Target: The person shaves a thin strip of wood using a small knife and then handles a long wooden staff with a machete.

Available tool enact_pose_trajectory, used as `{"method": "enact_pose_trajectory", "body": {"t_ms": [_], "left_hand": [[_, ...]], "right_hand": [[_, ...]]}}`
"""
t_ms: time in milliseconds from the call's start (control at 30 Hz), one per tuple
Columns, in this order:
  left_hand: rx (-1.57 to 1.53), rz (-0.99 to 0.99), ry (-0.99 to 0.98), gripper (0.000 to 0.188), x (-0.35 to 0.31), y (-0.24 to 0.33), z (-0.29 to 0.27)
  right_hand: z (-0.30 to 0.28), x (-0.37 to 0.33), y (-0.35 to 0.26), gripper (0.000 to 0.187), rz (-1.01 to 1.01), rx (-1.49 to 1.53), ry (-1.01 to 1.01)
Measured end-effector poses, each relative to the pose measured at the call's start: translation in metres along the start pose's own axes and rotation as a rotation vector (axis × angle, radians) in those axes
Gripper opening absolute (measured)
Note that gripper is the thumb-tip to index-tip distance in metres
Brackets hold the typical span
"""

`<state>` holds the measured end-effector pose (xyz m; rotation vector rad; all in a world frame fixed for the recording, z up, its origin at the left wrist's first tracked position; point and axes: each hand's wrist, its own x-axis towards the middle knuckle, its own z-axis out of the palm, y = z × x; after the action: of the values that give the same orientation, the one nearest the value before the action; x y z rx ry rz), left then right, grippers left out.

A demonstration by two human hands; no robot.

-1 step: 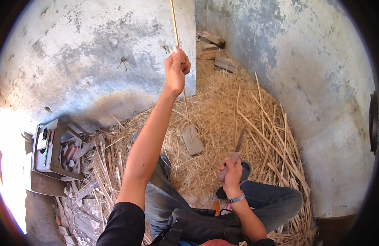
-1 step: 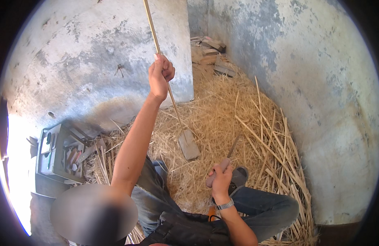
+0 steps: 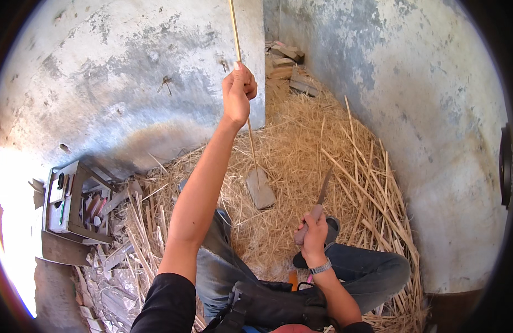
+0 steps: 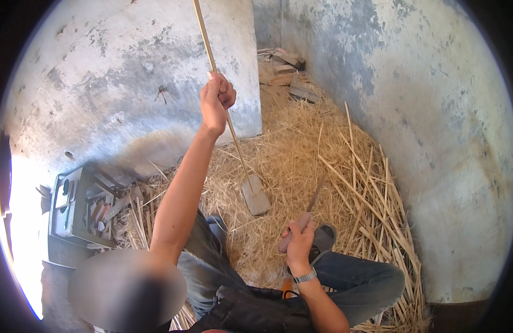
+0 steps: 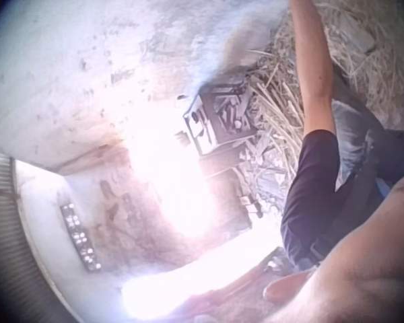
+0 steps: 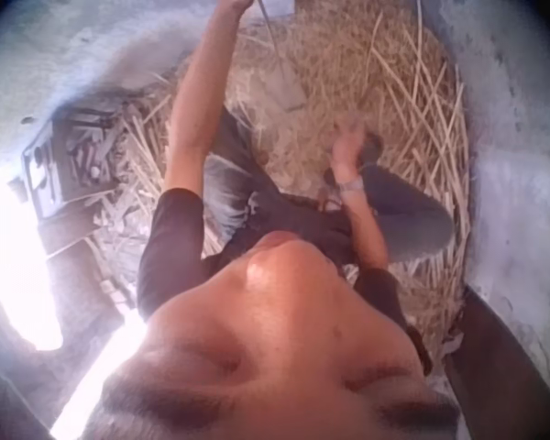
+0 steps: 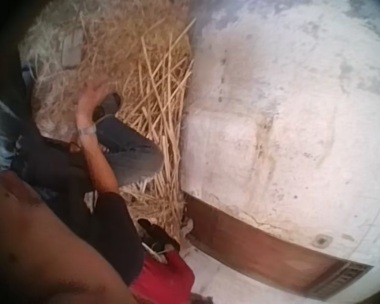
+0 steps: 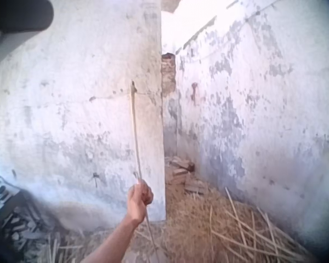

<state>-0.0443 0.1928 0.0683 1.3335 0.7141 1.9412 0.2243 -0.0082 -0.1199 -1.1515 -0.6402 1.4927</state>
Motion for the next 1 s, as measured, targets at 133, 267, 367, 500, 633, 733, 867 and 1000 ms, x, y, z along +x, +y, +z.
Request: {"method": "enact_pose_trajectory", "body": {"t_ms": [133, 267, 367, 500, 633, 733, 867, 1000], "left_hand": [[-0.004, 0.018, 0.066, 0.053, 0.003, -0.005, -0.009], [-0.005, 0.027, 0.164, 0.055, 0.007, -0.004, -0.015], [0.011, 0.066, 0.292, 0.057, 0.006, -0.008, -0.011], [-0.034, 0.095, 0.299, 0.052, 0.006, -0.008, -0.005], [-0.040, 0.105, 0.270, 0.051, 0.004, -0.011, -0.013], [-0.074, 0.093, 0.255, 0.051, 0.004, -0.010, -0.017], [-0.055, 0.078, 0.271, 0.051, -0.001, -0.001, -0.044], [-0.073, 0.046, 0.226, 0.051, -0.003, 0.009, -0.065]], "right_hand": [[-0.005, 0.004, 0.007, 0.032, 0.051, 0.010, -0.043], [0.000, -0.001, 0.025, 0.035, 0.037, -0.107, -0.039], [0.001, 0.000, 0.061, 0.025, -0.029, -0.236, -0.063], [-0.009, 0.018, 0.109, 0.032, 0.310, -0.298, -0.055], [0.012, 0.016, 0.134, 0.045, 0.563, -0.302, -0.094], [0.006, 0.016, 0.176, 0.052, 0.571, -0.371, -0.081], [0.001, 0.019, 0.182, 0.054, 0.616, -0.436, -0.033], [-0.001, 0.030, 0.167, 0.054, 0.343, -0.569, -0.062]]}}
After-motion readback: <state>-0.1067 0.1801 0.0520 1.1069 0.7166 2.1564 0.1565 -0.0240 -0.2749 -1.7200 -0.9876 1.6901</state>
